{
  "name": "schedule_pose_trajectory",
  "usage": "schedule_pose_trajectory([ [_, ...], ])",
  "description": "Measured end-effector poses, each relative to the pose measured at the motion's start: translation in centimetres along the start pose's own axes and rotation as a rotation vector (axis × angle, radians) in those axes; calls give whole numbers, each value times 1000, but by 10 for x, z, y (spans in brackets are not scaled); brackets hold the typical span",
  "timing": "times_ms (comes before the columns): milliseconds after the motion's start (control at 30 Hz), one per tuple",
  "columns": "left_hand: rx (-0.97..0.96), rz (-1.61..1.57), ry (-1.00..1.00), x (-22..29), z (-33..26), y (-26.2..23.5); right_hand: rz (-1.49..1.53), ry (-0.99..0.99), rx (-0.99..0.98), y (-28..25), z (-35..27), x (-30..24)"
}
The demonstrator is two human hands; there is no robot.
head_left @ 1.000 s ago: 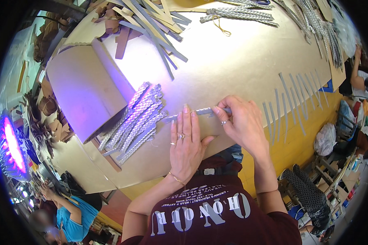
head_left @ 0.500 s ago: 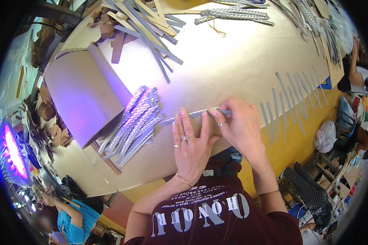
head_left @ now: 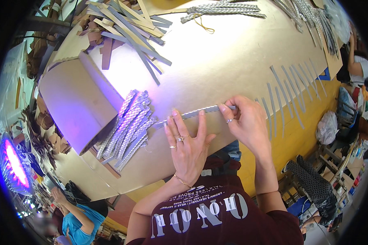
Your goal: The person repeatedly picks up small braided cords and flat strips from a workbench, aligns them, and places them back down. The person handles the items one at a time, occasionally adjusting their position on the table.
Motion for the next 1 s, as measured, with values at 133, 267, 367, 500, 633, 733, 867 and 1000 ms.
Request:
schedule_pose_trajectory([
  [133, -15, 41, -23, 5, 2, -4, -69, -15, 33, 4, -1, 1],
  [267, -18, 23, -37, 8, 2, -10, -114, -29, 62, 8, -3, 2],
  [367, -85, -80, 89, 11, 5, -10, -119, -64, 114, 12, -3, 3],
  [500, -144, -196, 229, 18, 14, -5, -131, -88, 201, 16, -9, 2],
  [633, -115, -199, 205, 21, 12, -4, -13, -24, 245, 15, -18, 4],
  [733, -137, -230, 206, 21, 12, -5, 150, 6, 151, 9, -18, 9],
  [867, -137, -244, 210, 21, 13, -8, 156, 3, 147, 6, -18, 10],
  [1000, -149, -299, 204, 22, 13, -9, 139, 44, 109, 6, -17, 10],
])
Point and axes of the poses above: each hand's wrist, its own z-axis towards the middle knuckle, its own y-axis out of the palm, x = y × z, the point moved 1 cm from there along z, towards the middle knuckle, and after that the axes turned 15 degrees about -x, right-handed, at the moved point
